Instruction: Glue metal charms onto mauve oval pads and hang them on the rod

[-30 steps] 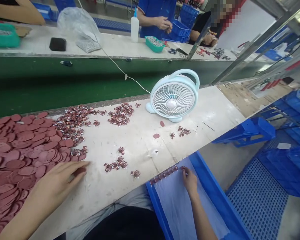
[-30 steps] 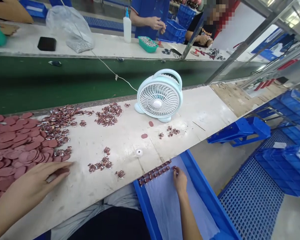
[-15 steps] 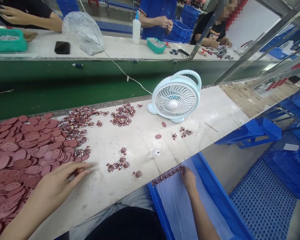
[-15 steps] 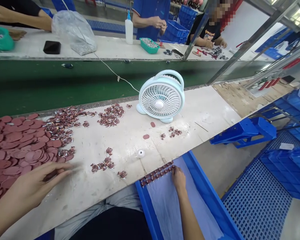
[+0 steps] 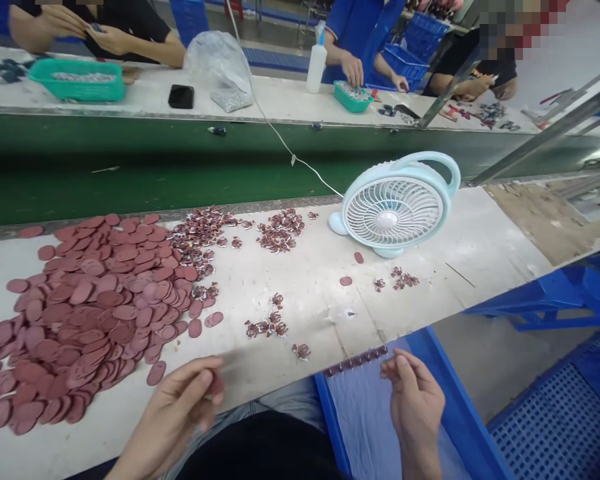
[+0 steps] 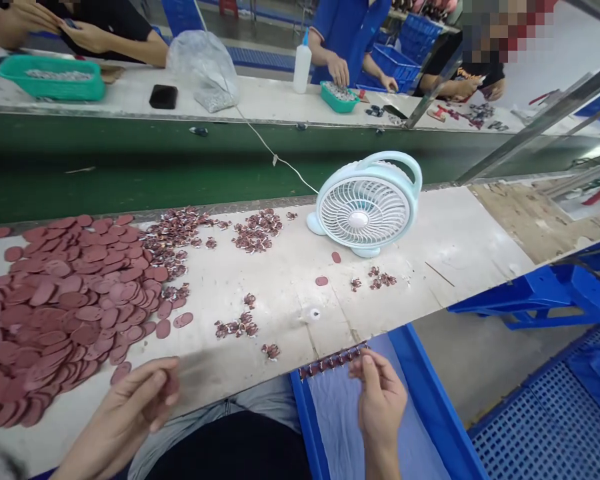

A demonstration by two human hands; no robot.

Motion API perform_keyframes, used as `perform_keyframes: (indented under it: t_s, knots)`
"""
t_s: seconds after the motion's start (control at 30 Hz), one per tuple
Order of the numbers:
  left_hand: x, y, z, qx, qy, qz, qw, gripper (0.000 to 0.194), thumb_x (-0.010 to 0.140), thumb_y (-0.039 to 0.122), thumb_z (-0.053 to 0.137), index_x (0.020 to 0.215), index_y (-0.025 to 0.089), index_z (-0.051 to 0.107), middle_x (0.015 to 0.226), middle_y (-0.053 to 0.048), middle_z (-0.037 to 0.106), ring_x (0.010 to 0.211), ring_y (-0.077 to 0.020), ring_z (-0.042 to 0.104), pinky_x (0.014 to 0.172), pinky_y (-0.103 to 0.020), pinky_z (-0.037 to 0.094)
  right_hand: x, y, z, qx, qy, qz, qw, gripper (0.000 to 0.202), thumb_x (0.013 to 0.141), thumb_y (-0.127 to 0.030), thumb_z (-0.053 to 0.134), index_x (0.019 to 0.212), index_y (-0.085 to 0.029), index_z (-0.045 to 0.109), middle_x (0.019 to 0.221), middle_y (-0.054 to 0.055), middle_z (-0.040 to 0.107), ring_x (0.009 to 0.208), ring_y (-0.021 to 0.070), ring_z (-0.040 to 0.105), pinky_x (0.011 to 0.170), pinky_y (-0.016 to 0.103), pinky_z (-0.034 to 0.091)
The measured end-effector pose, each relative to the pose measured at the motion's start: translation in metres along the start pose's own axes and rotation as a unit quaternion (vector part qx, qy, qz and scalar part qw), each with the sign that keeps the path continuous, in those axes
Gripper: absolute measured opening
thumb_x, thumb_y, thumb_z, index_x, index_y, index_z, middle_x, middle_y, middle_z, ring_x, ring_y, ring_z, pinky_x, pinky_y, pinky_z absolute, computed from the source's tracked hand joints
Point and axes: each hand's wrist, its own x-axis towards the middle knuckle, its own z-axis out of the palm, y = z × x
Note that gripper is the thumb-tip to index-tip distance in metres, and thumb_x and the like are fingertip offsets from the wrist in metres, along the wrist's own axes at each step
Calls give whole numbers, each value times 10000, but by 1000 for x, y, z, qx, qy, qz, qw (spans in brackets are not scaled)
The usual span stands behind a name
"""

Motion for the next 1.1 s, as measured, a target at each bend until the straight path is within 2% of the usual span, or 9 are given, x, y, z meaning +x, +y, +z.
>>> perform_keyframes:
  t_s: [0.1,0.2,0.37,0.43,0.6,0.7,0.83,1.0,1.1]
  knots:
    - [-12,-4,18,-73,3,-33,997,328,706,430,868,938,205,816,687,-13,710,630,-154,653,393,-179,464,-29,-20,38,64,-153,121,979,364,740,-536,764,867,-194,764,580,-36,558,527,128,547,417,241,459]
    - [-21,0,23,-124,-6,-53,991,331,718,422,869,942,182,825,770,-32,760,701,-172,717,431,-174,507,-34,-33,69,111,-243,213,940,512,849,-622,609,976,-154,774,658,-27,552,514,75,494,350,142,329]
    - [-25,-3,14,-163,-22,-75,984,277,705,363,896,876,156,828,890,-84,826,864,-230,794,511,-150,536,-17,-43,106,378,-292,381,791,542,968,-556,378,1060,-143,717,739,-63,557,493,-29,491,399,23,243]
    - [-22,-8,13,-169,-15,-70,983,273,714,369,889,878,161,825,903,-85,828,883,-236,798,519,-153,541,-20,-48,116,407,-298,396,767,473,988,-489,396,1002,-132,706,663,-90,508,456,-35,475,395,13,254]
    - [-13,-27,26,-145,-1,0,989,269,812,435,792,924,191,809,895,-69,824,927,-229,772,586,-213,587,-77,-65,124,307,-330,430,783,353,890,-497,654,994,-163,703,655,-82,531,372,-22,339,308,66,282]
    - [-10,-31,33,-92,-30,33,995,243,806,429,794,869,195,784,729,-37,794,741,-196,743,543,-238,568,-114,-68,128,216,-398,400,797,428,840,-601,665,1009,-208,701,651,-78,561,362,-17,308,306,100,312]
    - [-9,-26,33,-59,-52,63,995,182,762,345,846,743,204,733,584,-6,745,558,-150,657,525,-238,509,-135,-62,138,170,-437,357,807,448,809,-654,663,960,-233,677,630,-85,569,345,-2,344,304,120,293]
    - [-10,-20,34,-45,-65,95,992,120,794,333,811,732,232,830,699,-48,765,644,-176,670,640,-299,530,-141,-56,155,157,-357,358,848,513,684,-677,748,942,-239,673,559,-91,581,307,47,405,281,165,311]
    - [-13,-20,36,-60,-82,103,989,105,795,333,803,858,277,866,1019,-85,811,903,-251,726,787,-347,562,-145,-61,162,173,-289,381,861,520,653,-647,777,965,-242,685,549,-99,560,342,51,417,302,169,350]
